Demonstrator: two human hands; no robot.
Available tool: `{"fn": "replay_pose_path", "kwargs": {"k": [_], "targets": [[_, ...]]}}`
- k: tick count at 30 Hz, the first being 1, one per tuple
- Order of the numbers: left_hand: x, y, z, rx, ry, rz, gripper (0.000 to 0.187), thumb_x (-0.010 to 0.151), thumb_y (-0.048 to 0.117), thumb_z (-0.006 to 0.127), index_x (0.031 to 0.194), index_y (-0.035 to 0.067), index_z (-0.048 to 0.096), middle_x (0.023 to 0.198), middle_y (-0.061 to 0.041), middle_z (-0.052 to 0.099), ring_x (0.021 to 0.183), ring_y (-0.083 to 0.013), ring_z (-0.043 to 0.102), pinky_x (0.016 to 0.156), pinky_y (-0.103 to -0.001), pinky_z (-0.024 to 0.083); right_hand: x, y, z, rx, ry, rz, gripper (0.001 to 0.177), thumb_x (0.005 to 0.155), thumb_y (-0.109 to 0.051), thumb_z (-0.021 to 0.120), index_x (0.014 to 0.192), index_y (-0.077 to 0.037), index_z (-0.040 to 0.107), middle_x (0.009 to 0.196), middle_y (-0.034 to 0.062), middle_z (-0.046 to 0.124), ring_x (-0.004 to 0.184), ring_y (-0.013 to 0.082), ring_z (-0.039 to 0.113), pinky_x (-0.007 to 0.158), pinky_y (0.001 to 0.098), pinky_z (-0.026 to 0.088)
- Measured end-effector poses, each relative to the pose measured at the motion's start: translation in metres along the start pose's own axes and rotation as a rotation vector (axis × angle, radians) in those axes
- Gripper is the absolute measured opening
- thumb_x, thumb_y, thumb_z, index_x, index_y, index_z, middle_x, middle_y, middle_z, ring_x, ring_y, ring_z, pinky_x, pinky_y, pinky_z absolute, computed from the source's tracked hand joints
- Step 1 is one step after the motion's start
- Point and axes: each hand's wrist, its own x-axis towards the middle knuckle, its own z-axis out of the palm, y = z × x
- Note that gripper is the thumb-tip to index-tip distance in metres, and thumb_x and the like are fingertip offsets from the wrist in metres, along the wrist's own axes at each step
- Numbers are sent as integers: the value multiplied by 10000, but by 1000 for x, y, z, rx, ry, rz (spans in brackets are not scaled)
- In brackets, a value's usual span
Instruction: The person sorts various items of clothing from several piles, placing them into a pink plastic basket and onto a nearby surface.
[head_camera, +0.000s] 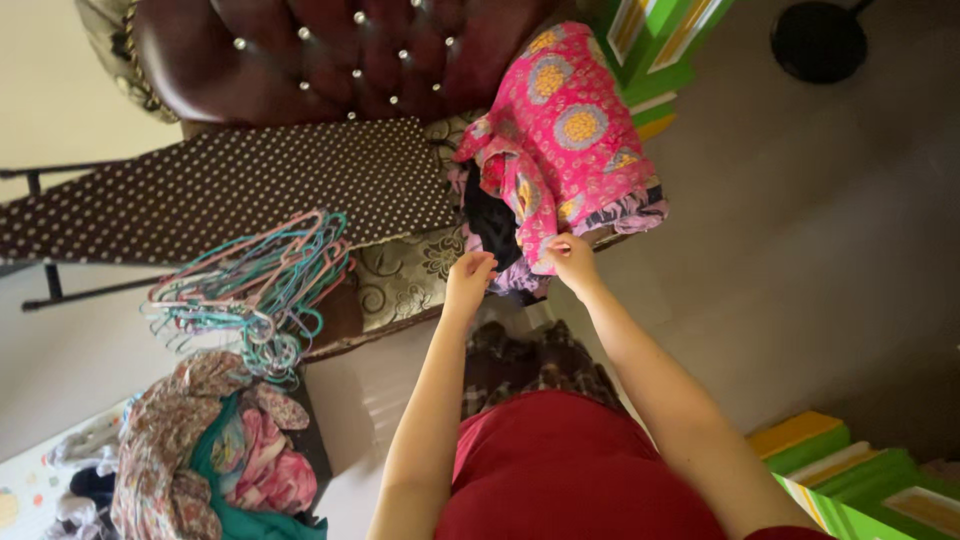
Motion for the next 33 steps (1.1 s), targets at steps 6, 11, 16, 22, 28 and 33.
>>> {"fn": "replay_pose_path", "kwargs": {"k": [6, 11, 16, 22, 28, 33], "targets": [[61, -22, -10, -39, -3, -16, 228, 979, 175, 651, 1146, 21, 677, 995, -75, 759, 810, -138, 711, 685, -259, 521, 38, 19, 3, -59, 6, 55, 125, 883, -118, 735, 952, -17, 706, 866, 97, 752, 818, 170, 711, 742, 312, 541], [109, -34, -31, -85, 30, -35, 198, 990, 143, 673, 1100, -18, 700, 963, -101, 741, 796, -141, 678, 692, -269, 564, 98, 39, 20, -138, 24, 132, 168, 860, -153, 770, 947, -22, 709, 875, 121, 754, 832, 203, 733, 755, 329, 568], [155, -42, -53, -26, 69, -75, 204, 985, 159, 655, 1082, -15, 702, 935, -96, 765, 800, -138, 709, 676, -254, 550, 164, 72, 47, -257, -2, 228, 346, 847, -273, 789, 1079, -36, 692, 985, 141, 758, 902, 250, 752, 800, 381, 599], [188, -24, -56, 121, 155, -215, 211, 955, 148, 650, 1093, 0, 712, 940, -70, 761, 825, -131, 700, 699, -254, 523, 184, 84, 77, -708, -91, 297, 1189, 469, -434, 989, 1453, 11, 492, 1042, 326, 660, 940, 512, 645, 767, 611, 529], [198, -54, -52, 113, 139, -150, 207, 966, 162, 674, 1079, -10, 698, 915, -63, 755, 822, -133, 719, 724, -259, 553, 162, 119, 84, -510, -87, 276, 277, 912, -225, 709, 1131, -56, 704, 938, 210, 728, 890, 363, 723, 751, 477, 550], [190, -64, -34, 1, 100, -112, 228, 955, 160, 696, 1092, -20, 678, 900, -72, 736, 797, -125, 681, 692, -258, 533, 190, 107, 56, 256, -111, 237, 195, 1024, -63, 579, 1133, -9, 732, 974, 79, 748, 867, 150, 668, 783, 295, 547]]}}
